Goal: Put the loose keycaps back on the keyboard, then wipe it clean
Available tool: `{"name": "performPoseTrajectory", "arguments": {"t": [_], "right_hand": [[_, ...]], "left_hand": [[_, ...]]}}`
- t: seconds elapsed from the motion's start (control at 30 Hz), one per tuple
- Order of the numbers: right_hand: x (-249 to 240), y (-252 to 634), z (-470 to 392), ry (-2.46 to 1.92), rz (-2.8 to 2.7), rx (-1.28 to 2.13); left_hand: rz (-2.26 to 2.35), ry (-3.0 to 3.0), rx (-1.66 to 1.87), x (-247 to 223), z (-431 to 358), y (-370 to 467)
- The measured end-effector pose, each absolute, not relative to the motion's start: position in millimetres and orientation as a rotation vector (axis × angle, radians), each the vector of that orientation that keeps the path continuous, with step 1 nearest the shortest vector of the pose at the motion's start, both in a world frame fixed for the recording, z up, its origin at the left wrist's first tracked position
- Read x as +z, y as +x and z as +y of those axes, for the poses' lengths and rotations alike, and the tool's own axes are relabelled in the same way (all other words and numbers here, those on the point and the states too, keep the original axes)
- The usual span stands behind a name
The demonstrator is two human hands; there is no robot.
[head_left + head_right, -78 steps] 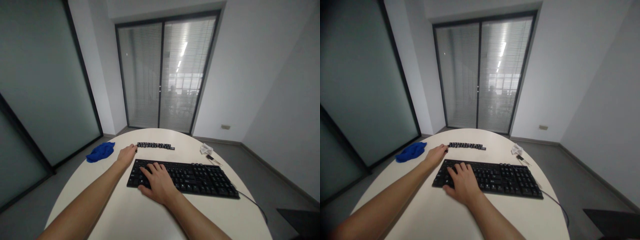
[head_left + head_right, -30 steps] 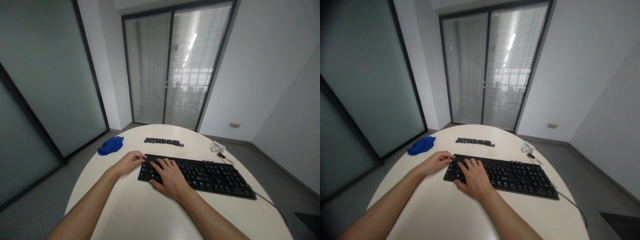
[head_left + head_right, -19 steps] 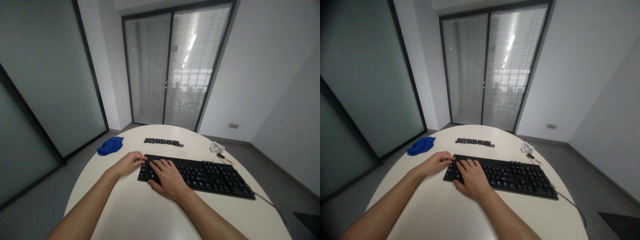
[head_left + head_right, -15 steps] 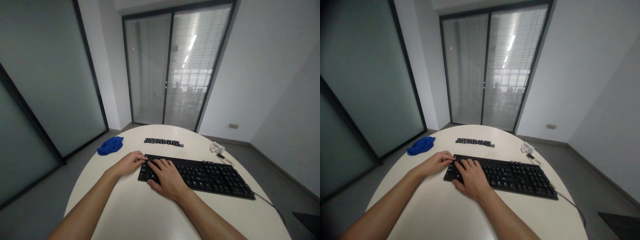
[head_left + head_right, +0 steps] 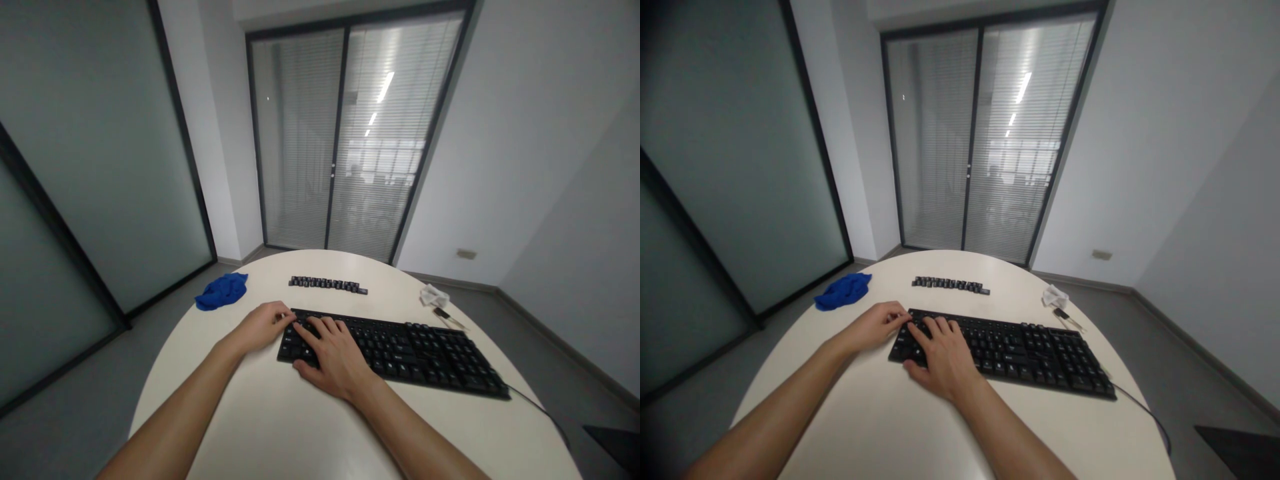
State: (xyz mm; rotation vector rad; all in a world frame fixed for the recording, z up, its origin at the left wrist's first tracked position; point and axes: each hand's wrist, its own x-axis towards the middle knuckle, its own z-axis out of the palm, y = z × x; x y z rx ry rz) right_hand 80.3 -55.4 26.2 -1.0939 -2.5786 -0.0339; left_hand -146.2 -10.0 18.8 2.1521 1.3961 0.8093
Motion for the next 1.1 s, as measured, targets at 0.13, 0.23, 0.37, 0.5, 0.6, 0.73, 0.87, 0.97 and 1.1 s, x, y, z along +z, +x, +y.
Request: {"name": "performPoseTrajectory", "arguments": {"t": [0.13, 0.23, 0.37, 0.5, 0.6, 0.73, 0.87, 0.97, 1.1], "right_hand": [[25, 81, -54, -1.100, -2.572, -0.020], [22, 82, -53, -1.107, -2.572, -0.003], [19, 83, -51, -1.106, -2.586, 0.037], [19, 83, -51, -1.110, -2.577, 0.060], [21, 82, -51, -1.120, -2.578, 0.064], [22, 82, -51, -1.129, -2.585, 0.059], [20, 82, -51, -1.128, -2.578, 0.056], [18, 81, -51, -1.136, -2.577, 0.052], [17, 81, -51, -1.134, -2.575, 0.051]], "left_hand": [[1.465, 2.019, 0.898, 6, -2, -145], [1.522, 1.948, 0.973, 0, 1, -146], [1.585, 1.856, 1.025, -3, 2, -147], [1.598, 1.839, 0.994, -3, 3, -147], [1.648, 1.939, 0.909, -5, 4, -147], [1.817, 1.964, 0.736, -12, 6, -149], [1.857, 1.955, 0.631, -17, 5, -151], [1.810, 1.997, 0.710, -15, 1, -148], [1.634, 2.194, 0.955, -6, -9, -135]]}}
